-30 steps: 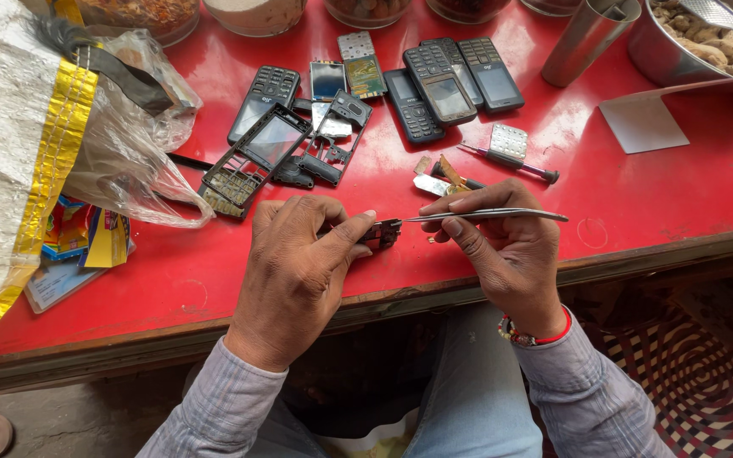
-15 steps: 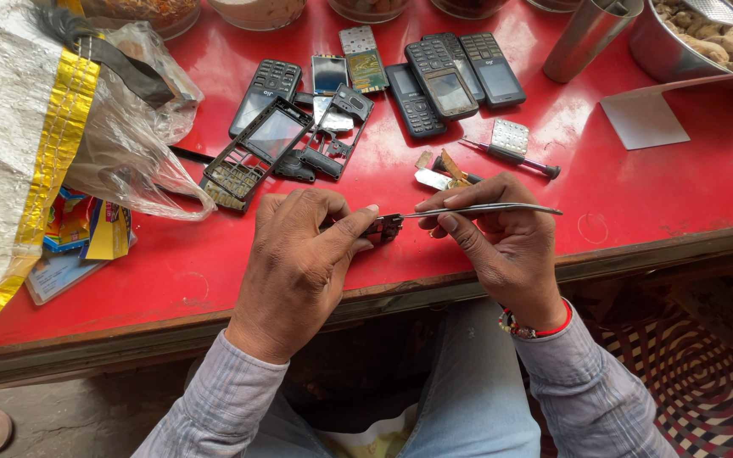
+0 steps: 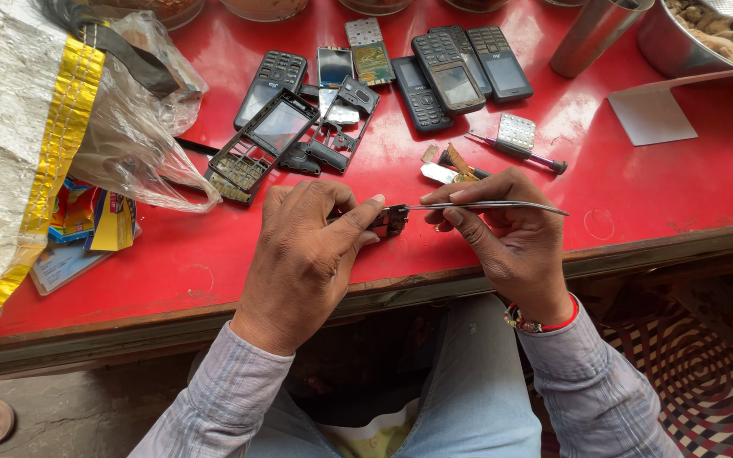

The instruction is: The person sits at a red workbench covered with disassembled feature phones and uses a small blade-like tool to scrape and clean the contacts and surface of a phone motherboard, turning the board over to work on different sides, then holds the board up and places it back among the phone parts.

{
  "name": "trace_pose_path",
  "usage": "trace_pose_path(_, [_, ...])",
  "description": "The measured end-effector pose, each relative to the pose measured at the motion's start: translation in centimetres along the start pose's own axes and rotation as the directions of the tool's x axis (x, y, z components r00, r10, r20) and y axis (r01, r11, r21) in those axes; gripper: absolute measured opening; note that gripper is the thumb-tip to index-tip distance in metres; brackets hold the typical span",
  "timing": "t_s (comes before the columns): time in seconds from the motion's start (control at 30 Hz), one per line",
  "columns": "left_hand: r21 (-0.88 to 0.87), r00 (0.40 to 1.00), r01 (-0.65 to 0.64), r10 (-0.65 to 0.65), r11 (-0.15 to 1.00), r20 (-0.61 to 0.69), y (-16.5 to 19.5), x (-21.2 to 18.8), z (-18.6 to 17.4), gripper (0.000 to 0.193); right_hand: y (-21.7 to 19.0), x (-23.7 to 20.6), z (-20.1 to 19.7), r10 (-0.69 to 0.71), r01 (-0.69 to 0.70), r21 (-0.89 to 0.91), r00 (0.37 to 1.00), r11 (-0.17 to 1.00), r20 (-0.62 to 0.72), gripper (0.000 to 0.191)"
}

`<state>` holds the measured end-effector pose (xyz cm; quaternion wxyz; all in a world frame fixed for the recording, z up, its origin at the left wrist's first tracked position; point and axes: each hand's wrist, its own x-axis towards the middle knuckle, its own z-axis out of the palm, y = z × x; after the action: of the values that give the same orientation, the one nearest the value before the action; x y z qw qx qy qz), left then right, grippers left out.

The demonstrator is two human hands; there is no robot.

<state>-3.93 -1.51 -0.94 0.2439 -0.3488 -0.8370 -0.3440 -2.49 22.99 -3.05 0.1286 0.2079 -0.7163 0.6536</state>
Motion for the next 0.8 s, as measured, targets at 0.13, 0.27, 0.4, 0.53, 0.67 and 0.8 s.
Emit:
trace_pose_path(0.13, [0.011, 1.0, 0.002, -0.002, 1.0, 0.003, 0.01, -0.09, -0.09, 0.036, 0.06, -0.12, 0.25, -0.038, 0.038, -0.002, 0.999, 0.999, -0.002, 0.015])
trace_pose_path(0.27, [0.003, 1.0, 0.0, 0.0, 1.0, -0.002, -0.08, -0.1, -0.13, 0.036, 0.09, -0.16, 0.35, -0.047, 0.047, 0.007, 0.999, 0.999, -0.003, 0.015])
trace_pose_path(0.4, [0.007, 1.0, 0.005, -0.005, 1.0, 0.007, -0.09, -0.03, -0.03, 0.036, 0.23, -0.1, 0.28, -0.048, 0.048, -0.001, 0.999, 0.999, -0.001, 0.015])
trace_pose_path(0.53, [0.014, 1.0, 0.0, -0.001, 1.0, 0.01, -0.07, 0.04, -0.04, 0.036, 0.26, -0.08, 0.24, -0.061, 0.061, -0.001, 0.998, 0.998, -0.001, 0.016])
trace_pose_path(0.67, [0.008, 1.0, 0.006, -0.007, 1.0, 0.007, -0.07, -0.03, -0.06, 0.036, 0.1, -0.27, 0.38, -0.047, 0.048, 0.022, 0.999, 0.999, -0.025, 0.015])
trace_pose_path(0.8, [0.003, 1.0, 0.002, -0.002, 1.0, 0.007, -0.1, -0.11, -0.01, 0.036, 0.18, -0.27, 0.49, -0.067, 0.067, 0.003, 0.998, 0.998, -0.019, 0.016])
